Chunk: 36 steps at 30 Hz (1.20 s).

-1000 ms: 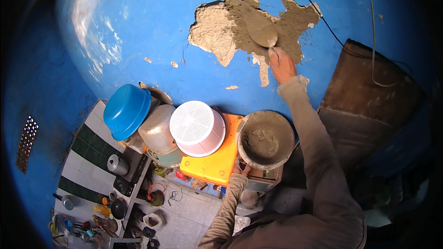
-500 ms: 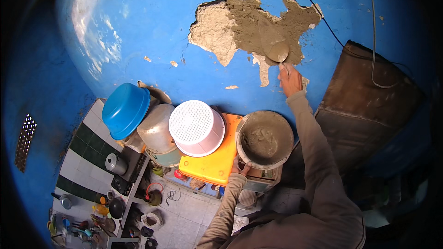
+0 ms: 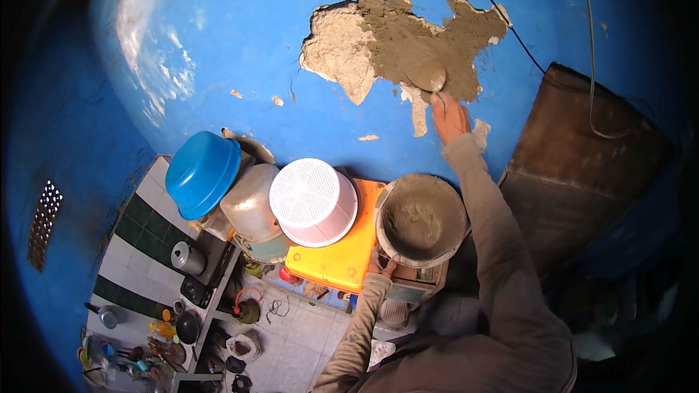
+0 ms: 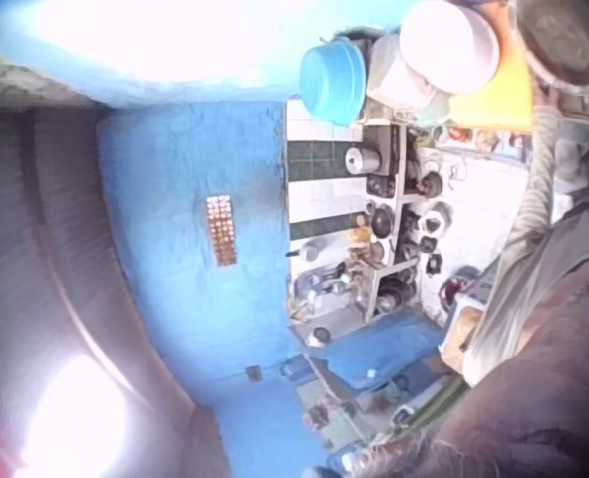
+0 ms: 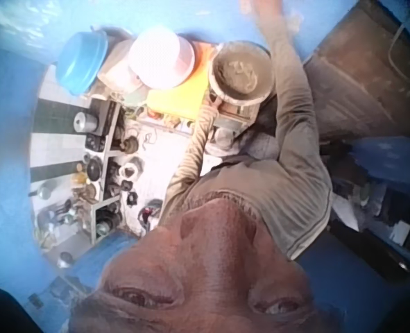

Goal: The person scoops plaster from a bucket and applies it to a damaged section of a blue wall using a trowel. The person repeatedly smooths the plaster over the exposed area to repair the wall surface.

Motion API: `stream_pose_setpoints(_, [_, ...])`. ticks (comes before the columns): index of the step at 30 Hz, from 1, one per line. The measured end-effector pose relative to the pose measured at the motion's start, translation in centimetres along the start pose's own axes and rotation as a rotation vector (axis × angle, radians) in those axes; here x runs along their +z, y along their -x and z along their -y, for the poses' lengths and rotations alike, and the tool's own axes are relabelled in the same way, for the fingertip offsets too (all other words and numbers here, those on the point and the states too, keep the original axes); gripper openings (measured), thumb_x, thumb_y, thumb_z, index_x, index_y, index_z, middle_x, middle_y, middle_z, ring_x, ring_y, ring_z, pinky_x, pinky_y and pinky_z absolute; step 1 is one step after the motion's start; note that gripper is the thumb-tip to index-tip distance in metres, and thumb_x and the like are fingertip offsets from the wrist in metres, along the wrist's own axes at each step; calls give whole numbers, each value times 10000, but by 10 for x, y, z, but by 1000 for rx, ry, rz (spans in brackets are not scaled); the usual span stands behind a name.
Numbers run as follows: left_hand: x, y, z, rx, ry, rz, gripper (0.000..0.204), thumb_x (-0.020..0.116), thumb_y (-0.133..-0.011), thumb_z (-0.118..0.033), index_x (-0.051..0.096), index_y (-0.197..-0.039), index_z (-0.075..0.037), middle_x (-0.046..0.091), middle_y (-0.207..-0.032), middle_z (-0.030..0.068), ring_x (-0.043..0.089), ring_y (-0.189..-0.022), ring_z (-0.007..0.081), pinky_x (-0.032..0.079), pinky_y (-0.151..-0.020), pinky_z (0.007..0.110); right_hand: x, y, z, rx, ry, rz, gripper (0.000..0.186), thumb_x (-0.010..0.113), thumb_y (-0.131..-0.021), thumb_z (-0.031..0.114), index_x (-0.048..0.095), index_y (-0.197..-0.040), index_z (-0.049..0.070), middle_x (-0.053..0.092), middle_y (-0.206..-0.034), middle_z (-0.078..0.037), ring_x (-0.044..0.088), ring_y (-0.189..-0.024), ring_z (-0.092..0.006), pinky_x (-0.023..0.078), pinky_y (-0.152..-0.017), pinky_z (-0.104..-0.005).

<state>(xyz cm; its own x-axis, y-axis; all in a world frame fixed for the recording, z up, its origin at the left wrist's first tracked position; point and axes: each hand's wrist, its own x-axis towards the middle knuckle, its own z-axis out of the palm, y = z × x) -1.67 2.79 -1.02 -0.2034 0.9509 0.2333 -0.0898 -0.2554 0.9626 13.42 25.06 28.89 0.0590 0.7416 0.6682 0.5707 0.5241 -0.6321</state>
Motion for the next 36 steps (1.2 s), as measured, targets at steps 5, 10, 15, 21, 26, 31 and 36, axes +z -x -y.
stream_pose_setpoints(5, [0,3,0,0,-12,14,671,658,-813,-11,311,-1386,17,516,-1272,116,504,-1146,200,369,-987,304,-1,6,19,-121,-8,-77,329,481,-921,281,589,-1018,-14,627,-876,-255,569,-861,-466,448,-748,-476])
stream_pose_setpoints(10, [-1,0,3,-39,85,17,675,667,-810,-22,317,-1386,17,516,-1272,122,498,-1152,203,362,-990,302,7,-28,27,-147,46,-123,352,479,-930,296,587,-1050,-17,641,-853,-232,617,-757,-400,476,-678,-442])
stream_pose_setpoints(15, [-3,-6,16,11,-59,4,689,694,-802,-72,334,-1383,16,513,-1276,126,488,-1155,209,360,-987,300,7,-15,-20,35,-122,-77,346,491,-934,302,589,-1075,2,613,-745,-103,534,-564,-159,445,-515,-316])
stream_pose_setpoints(21, [-7,-6,17,-31,-87,18,671,693,-805,-85,346,-1370,10,530,-1225,112,501,-1102,201,384,-958,310,-42,48,-21,228,-245,58,334,507,-935,284,577,-1125,19,599,-771,-58,522,-575,-113,433,-494,-278])
stream_pose_setpoints(26, [-2,-1,-3,-52,-68,19,652,697,-805,-120,358,-1350,-3,537,-1195,98,499,-1081,192,390,-944,312,-114,107,-48,-198,309,299,229,548,-890,191,602,-1061,49,606,-922,-68,599,-787,-229,474,-621,-351])
stream_pose_setpoints(31, [4,-2,-4,-24,126,3,636,676,-824,-78,343,-1355,30,528,-1240,124,509,-1136,225,383,-988,330,-118,137,-70,-656,868,535,192,580,-820,159,656,-993,126,543,-902,-66,546,-881,-250,400,-757,-414])
stream_pose_setpoints(36, [5,-1,-2,-17,171,-6,608,658,-831,-49,349,-1350,25,517,-1256,119,503,-1148,213,381,-993,322,-68,178,-106,-766,926,631,153,552,-821,148,672,-909,110,535,-910,-53,486,-929,-245,361,-776,-424])
